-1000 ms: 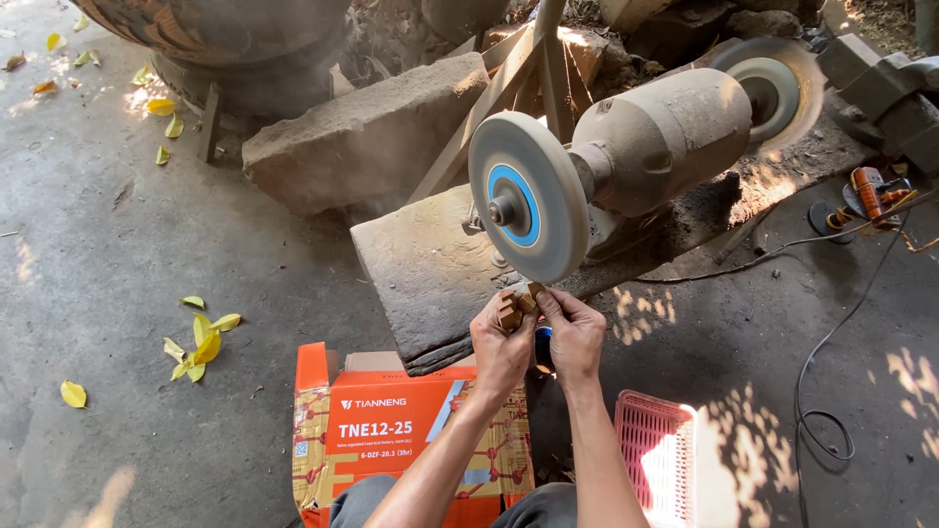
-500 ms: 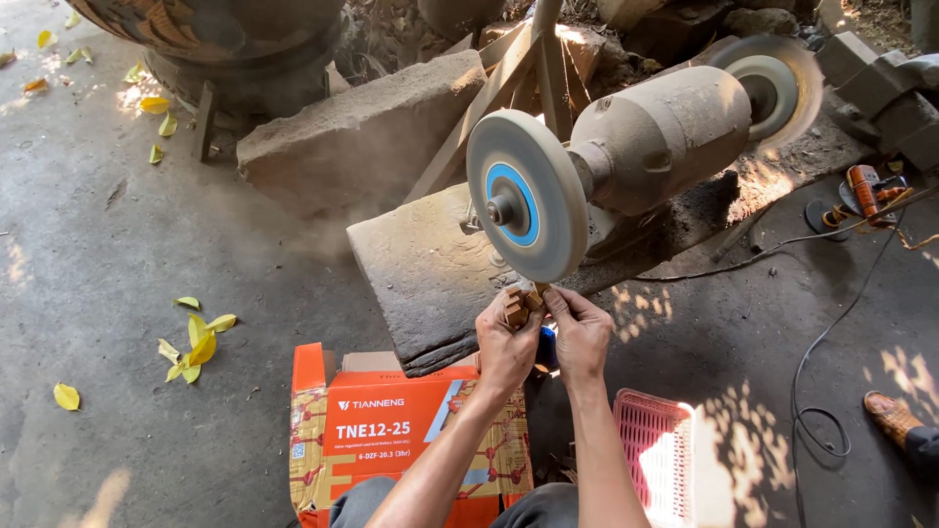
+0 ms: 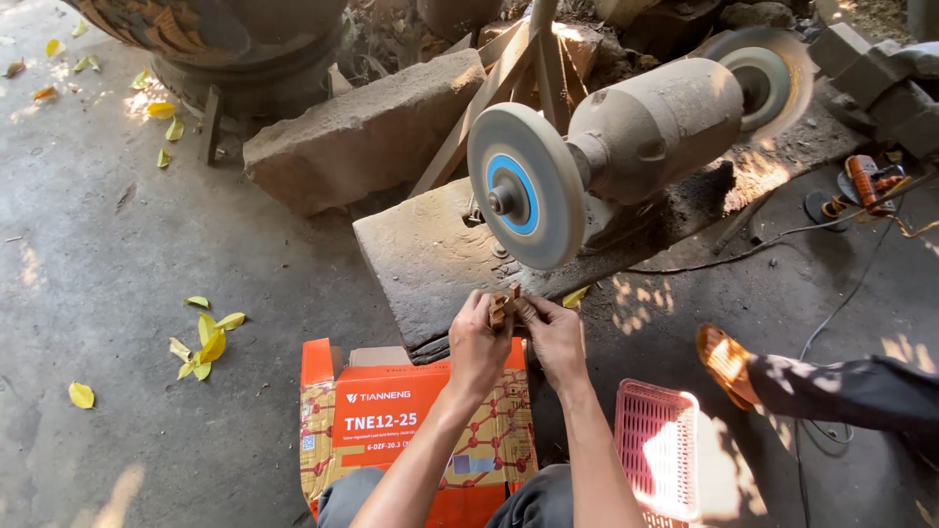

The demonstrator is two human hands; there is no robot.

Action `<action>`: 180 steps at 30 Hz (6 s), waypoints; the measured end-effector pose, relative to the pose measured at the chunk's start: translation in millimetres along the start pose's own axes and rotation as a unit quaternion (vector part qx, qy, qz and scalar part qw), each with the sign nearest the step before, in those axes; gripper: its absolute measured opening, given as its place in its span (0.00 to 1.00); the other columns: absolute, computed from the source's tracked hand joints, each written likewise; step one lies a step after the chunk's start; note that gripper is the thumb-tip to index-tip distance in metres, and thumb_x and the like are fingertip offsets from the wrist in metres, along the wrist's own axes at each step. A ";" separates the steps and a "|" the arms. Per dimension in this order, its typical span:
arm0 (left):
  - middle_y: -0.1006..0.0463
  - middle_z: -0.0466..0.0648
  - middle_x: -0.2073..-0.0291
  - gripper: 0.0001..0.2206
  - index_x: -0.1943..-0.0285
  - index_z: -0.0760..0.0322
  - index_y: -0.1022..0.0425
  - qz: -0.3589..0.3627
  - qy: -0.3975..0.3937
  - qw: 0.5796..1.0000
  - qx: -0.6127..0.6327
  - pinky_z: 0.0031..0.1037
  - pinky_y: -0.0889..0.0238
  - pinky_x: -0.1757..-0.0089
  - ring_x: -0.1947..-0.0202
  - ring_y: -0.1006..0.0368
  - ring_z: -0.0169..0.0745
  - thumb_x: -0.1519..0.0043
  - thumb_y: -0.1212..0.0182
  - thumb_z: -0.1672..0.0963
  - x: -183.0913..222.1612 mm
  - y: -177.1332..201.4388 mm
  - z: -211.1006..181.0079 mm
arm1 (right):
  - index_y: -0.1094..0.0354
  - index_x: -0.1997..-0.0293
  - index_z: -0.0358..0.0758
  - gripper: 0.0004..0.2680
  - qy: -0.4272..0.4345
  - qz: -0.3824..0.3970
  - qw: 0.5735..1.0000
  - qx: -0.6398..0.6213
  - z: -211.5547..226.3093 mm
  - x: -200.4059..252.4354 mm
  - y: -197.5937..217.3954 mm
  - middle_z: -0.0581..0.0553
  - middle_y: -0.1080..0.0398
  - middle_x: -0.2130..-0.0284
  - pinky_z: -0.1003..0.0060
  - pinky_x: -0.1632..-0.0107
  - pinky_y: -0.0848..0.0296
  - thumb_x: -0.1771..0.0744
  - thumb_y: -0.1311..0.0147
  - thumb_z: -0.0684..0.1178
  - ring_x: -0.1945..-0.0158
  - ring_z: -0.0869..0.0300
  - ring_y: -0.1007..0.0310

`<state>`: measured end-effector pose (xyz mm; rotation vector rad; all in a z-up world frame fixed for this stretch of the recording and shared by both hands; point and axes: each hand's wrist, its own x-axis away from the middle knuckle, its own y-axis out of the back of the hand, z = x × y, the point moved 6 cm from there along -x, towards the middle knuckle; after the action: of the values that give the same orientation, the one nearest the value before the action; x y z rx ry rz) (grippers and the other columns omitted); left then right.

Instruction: Grinding small parts on a bench grinder while sitting on the floor

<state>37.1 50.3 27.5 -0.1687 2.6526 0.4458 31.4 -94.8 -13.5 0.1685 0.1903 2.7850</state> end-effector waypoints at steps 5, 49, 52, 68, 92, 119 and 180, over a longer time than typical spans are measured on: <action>0.27 0.54 0.71 0.06 0.65 0.65 0.27 0.051 -0.010 0.999 -0.014 0.45 0.31 0.67 0.69 0.25 0.64 0.46 0.33 0.62 -0.8 4.7 -8.7 | 0.24 0.52 0.27 0.08 -0.078 0.046 0.971 -0.220 -2.1 8.5 -4.2 0.44 0.27 0.65 0.54 0.51 0.20 0.34 0.38 0.39 0.58 0.56 0.23; 0.24 0.43 0.82 0.04 0.72 0.63 0.19 -0.083 0.237 0.944 0.215 0.16 0.42 0.76 0.78 0.35 0.24 0.48 0.32 0.63 -8.7 -11.6 32.2 | 0.24 0.66 0.32 0.02 -0.004 -0.134 0.948 -0.289 -11.1 -25.9 -15.0 0.42 0.26 0.74 0.63 0.62 0.20 0.37 0.35 0.37 0.71 0.60 0.24; 0.19 0.62 0.73 0.08 0.58 0.78 0.20 -0.064 0.150 0.972 0.171 0.26 0.31 0.73 0.76 0.23 0.46 0.46 0.33 0.64 -19.7 16.3 -2.2 | 0.29 0.75 0.32 0.06 -0.040 -0.102 0.945 -0.307 -6.2 -19.2 -17.4 0.40 0.27 0.80 0.63 0.70 0.20 0.39 0.34 0.36 0.77 0.56 0.23; 0.23 0.54 0.85 0.06 0.69 0.71 0.21 -0.023 0.308 0.860 0.406 0.22 0.37 0.84 0.88 0.30 0.34 0.47 0.26 0.62 -12.1 -51.8 40.3 | 0.22 0.54 0.33 0.11 0.110 -0.077 0.983 -0.122 44.7 -3.7 11.4 0.40 0.24 0.68 0.60 0.55 0.23 0.36 0.47 0.31 0.62 0.59 0.26; 0.22 0.55 0.85 0.06 0.72 0.71 0.20 -0.054 0.298 0.882 0.361 0.23 0.34 0.84 0.87 0.28 0.35 0.51 0.26 0.63 -5.4 -27.7 50.3 | 0.25 0.45 0.29 0.16 0.088 -0.014 0.994 -0.064 38.5 8.8 -11.9 0.36 0.24 0.56 0.57 0.49 0.24 0.39 0.45 0.30 0.52 0.58 0.28; 0.27 0.47 0.88 0.05 0.73 0.68 0.21 0.040 0.266 0.911 0.313 0.21 0.39 0.83 0.90 0.35 0.27 0.46 0.31 0.64 11.5 -38.3 62.6 | 0.19 0.62 0.39 0.08 0.002 -0.055 0.998 0.006 3.2 -3.8 15.5 0.39 0.26 0.81 0.61 0.71 0.19 0.39 0.42 0.36 0.76 0.58 0.24; 0.20 0.50 0.81 0.08 0.70 0.68 0.20 -0.051 0.288 0.882 0.370 0.21 0.31 0.77 0.81 0.25 0.30 0.51 0.23 0.62 -8.6 -44.0 45.8 | 0.25 0.45 0.29 0.15 0.069 -0.038 0.987 -0.142 17.9 -7.4 2.0 0.37 0.24 0.56 0.58 0.48 0.24 0.38 0.46 0.31 0.52 0.58 0.28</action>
<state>71.6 24.7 -20.1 -0.2172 3.1386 -0.7832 40.2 -97.2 3.7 -0.0994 -0.1638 2.7110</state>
